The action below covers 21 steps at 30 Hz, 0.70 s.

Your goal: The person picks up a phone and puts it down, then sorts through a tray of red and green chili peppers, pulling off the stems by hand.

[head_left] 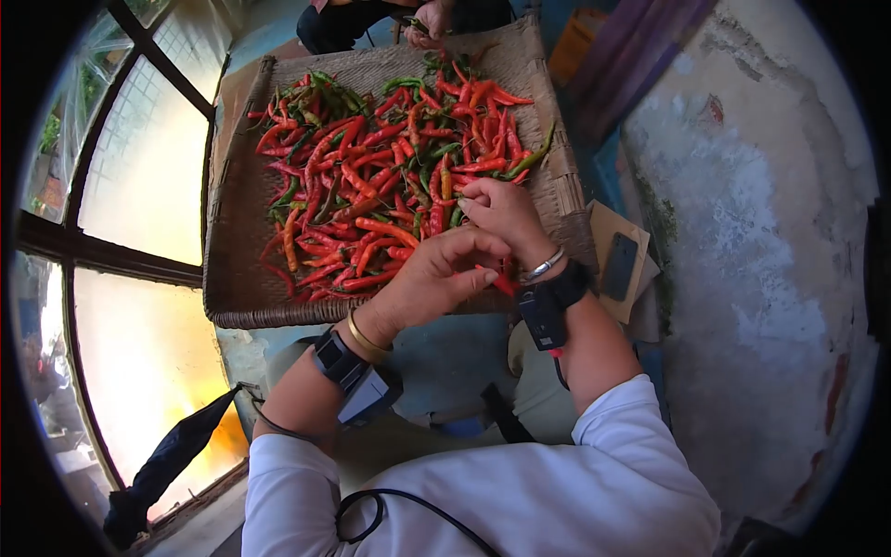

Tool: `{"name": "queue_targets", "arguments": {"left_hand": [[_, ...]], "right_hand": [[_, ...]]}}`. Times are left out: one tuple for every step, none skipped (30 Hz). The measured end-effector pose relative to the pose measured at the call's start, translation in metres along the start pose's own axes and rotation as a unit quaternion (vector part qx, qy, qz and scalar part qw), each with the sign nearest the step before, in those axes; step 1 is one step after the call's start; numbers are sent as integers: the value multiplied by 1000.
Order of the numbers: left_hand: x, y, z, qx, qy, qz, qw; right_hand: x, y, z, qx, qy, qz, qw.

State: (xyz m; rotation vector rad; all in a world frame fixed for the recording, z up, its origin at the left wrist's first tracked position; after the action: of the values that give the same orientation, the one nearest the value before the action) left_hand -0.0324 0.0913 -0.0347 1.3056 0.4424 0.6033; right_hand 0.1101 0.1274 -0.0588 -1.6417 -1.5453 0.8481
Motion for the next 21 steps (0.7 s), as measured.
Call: {"name": "queue_targets", "arguments": {"left_hand": [[1, 14, 11, 253, -23, 146, 956], [-1, 28, 23, 485, -42, 278, 828], [-3, 34, 29, 484, -39, 281, 828], [-8, 39, 36, 555, -53, 325, 764], [-11, 41, 41, 620, -66, 365, 691], [-12, 40, 42, 620, -64, 366, 691], [-13, 37, 44, 653, -70, 393, 644], [-14, 33, 44, 683, -76, 417, 594], [-15, 28, 44, 673, -76, 432, 596], [-16, 25, 42, 673, -73, 434, 594], [-17, 22, 40, 655, -63, 438, 612], [-18, 23, 39, 636, -53, 444, 629], [-19, 25, 39, 636, -50, 447, 627], [-21, 26, 39, 614, -46, 443, 652], [-21, 28, 39, 593, -42, 438, 674], [-22, 29, 40, 592, -41, 440, 674], [-22, 30, 40, 579, -48, 428, 693], [-23, 31, 41, 566, -54, 415, 711], [-24, 31, 41, 565, -52, 417, 710], [-26, 31, 41, 561, -68, 416, 712], [-27, 31, 42, 557, -84, 415, 714]], "right_hand": [[1, 0, 0, 2, 10, 7, 1000], [1, -1, 0, -2, 9, 6, 1000], [2, -2, 1, -11, 9, 14, 1000], [1, -3, 2, -20, 9, 21, 1000], [1, 1, 6, -17, 14, 16, 1000], [0, 1, 10, -19, 13, 13, 1000], [-2, 1, 14, -16, 9, 12, 1000], [-4, -1, 18, -14, 5, 11, 1000], [-7, -5, 21, -10, -10, 5, 1000], [-8, -6, 25, -13, -10, 3, 1000], [-9, -5, 31, 134, -11, 34, 990], [-11, -10, 32, 278, -12, 65, 958], [-18, -18, 30, 337, -35, 116, 934], [-22, -22, 30, 334, -34, 116, 935], [-26, -24, 31, 421, -36, 164, 892], [-29, -25, 33, 504, -38, 209, 837], [-30, -23, 34, 502, -37, 209, 838], [-32, -21, 35, 548, -30, 235, 802], [-33, -19, 36, 592, -24, 259, 763], [-33, -19, 36, 590, -25, 258, 765], [-31, -24, 32, 489, 6, 171, 855]]}}
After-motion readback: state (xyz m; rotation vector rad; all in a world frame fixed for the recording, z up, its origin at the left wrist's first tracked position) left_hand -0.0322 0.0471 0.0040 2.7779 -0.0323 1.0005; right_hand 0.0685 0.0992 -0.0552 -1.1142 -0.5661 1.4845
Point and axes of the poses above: each hand's wrist, its own x-axis towards the middle knuckle, its own z-axis out of the palm, y = z × x, the point moved 2 cm from there along x, towards the middle knuckle, and after that the axes turned 5 degrees about x, right-handed, at the moved point
